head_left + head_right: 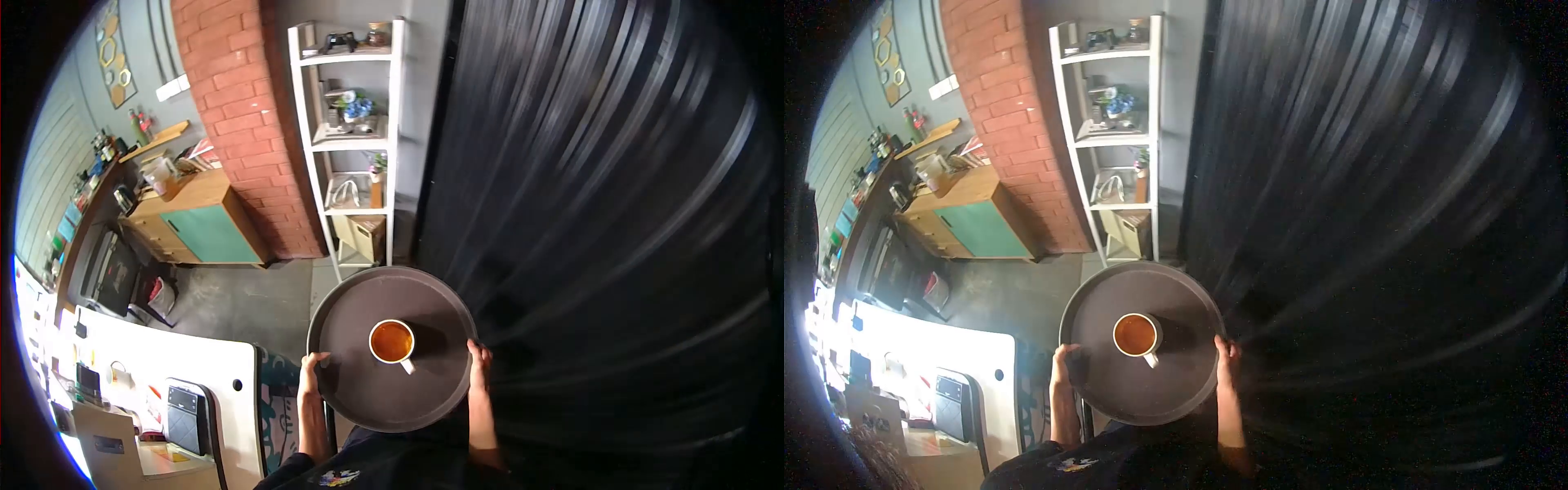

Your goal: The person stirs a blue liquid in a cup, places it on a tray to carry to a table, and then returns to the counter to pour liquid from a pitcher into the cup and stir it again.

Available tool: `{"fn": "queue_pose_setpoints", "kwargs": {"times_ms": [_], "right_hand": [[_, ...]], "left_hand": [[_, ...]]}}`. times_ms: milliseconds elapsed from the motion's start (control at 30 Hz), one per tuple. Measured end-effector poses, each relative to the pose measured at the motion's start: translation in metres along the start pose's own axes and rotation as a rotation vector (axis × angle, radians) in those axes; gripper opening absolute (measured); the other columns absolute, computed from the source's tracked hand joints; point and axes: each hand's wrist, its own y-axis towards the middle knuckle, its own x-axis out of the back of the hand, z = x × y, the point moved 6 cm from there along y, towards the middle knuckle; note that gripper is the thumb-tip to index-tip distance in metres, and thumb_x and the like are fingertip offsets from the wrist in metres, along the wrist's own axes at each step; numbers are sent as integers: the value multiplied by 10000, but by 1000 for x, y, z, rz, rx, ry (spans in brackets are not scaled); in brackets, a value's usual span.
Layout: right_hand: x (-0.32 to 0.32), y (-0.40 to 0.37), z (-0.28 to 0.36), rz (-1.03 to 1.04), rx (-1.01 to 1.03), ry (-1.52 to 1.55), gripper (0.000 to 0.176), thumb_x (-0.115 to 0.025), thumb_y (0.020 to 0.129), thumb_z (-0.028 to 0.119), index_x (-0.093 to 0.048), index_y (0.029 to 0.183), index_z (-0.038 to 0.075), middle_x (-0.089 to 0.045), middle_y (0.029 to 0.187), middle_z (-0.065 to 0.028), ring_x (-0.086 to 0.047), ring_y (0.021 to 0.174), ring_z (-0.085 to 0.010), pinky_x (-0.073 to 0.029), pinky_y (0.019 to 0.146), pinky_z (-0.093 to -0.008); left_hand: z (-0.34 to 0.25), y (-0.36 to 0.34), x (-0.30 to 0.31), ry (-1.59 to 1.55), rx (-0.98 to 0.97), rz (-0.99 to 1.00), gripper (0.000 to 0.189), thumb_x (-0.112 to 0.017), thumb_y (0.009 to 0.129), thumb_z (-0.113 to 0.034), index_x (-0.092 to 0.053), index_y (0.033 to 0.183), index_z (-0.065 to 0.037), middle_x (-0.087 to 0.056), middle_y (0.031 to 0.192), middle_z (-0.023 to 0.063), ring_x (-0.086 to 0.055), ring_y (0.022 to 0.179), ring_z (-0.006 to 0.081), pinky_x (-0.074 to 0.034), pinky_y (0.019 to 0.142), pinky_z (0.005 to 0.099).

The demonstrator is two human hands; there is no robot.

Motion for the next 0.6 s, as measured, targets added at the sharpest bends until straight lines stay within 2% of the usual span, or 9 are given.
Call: {"fn": "queue_pose_setpoints", "kwargs": {"times_ms": [133, 167, 267, 300, 367, 400, 467, 500, 600], "right_hand": [[-46, 54, 5, 18, 55, -66, 605, -683, 850, 487, -624, 1214, 8, -491, 1316, -151, -439, 1251, -262, -339, 1074, -367], [-62, 53, 36, 51, 197, -83, 512, -644, 883, 448, -677, 1045, -37, -633, 1118, -215, -528, 1140, -307, -394, 978, -404], [-111, 106, 33, 337, 290, -47, 457, -632, 899, 395, -683, 946, -56, -666, 973, -195, -577, 993, -279, -424, 907, -397], [-131, 112, 42, 376, 297, -61, 457, -632, 899, 395, -683, 946, -56, -666, 973, -195, -577, 993, -279, -424, 907, -397], [-160, 120, 67, 235, 494, -38, 409, -628, 907, 351, -630, 825, -50, -624, 811, -102, -536, 792, -185, -423, 764, -354], [-178, 130, 75, 272, 496, -39, 409, -628, 907, 351, -630, 825, -50, -624, 811, -102, -536, 792, -185, -423, 764, -354], [-222, 152, 86, 544, 418, 54, 396, -631, 910, 341, -571, 761, -20, -518, 718, -9, -449, 729, -112, -367, 672, -315], [-244, 162, 93, 574, 414, 78, 376, -625, 920, 318, -532, 729, 7, -464, 717, 33, -419, 728, -86, -338, 650, -302], [-316, 199, 113, 721, 441, 50, 369, -628, 922, 302, -513, 711, 22, -463, 705, 32, -411, 716, -84, -329, 636, -303]], "left_hand": [[-6, 16, 14, -69, -23, -105, 364, -562, 838, -350, -682, 970, -32, -684, 915, 105, -649, 821, 238, -529, 750, 365], [-7, 23, 18, -82, -40, -111, 348, -559, 848, -333, -681, 969, -30, -683, 915, 103, -647, 826, 232, -528, 758, 362], [-16, 40, 30, -47, -145, -48, 344, -555, 877, -320, -681, 977, -16, -677, 922, 100, -644, 835, 225, -530, 766, 360], [-22, 42, 29, -69, -155, -82, 344, -555, 877, -320, -681, 977, -16, -677, 922, 100, -644, 835, 225, -530, 766, 360], [-33, 45, 28, -104, -95, -191, 374, -553, 903, -349, -695, 980, -11, -654, 990, 97, -622, 933, 218, -503, 850, 370], [-45, 48, 22, -116, -106, -223, 374, -553, 903, -349, -695, 980, -11, -654, 990, 97, -622, 933, 218, -503, 850, 370], [-70, 56, 19, -223, -222, -431, 273, -608, 808, -204, -696, 849, 51, -665, 721, 82, -631, 626, 185, -519, 624, 297], [-72, 69, 25, -208, -229, -418, 276, -613, 807, -210, -703, 865, 45, -674, 767, 90, -642, 687, 190, -526, 663, 305], [-91, 98, 29, -254, -243, -577, 279, -619, 808, -220, -701, 883, 36, -685, 844, 107, -651, 766, 195, -532, 719, 318]]}}
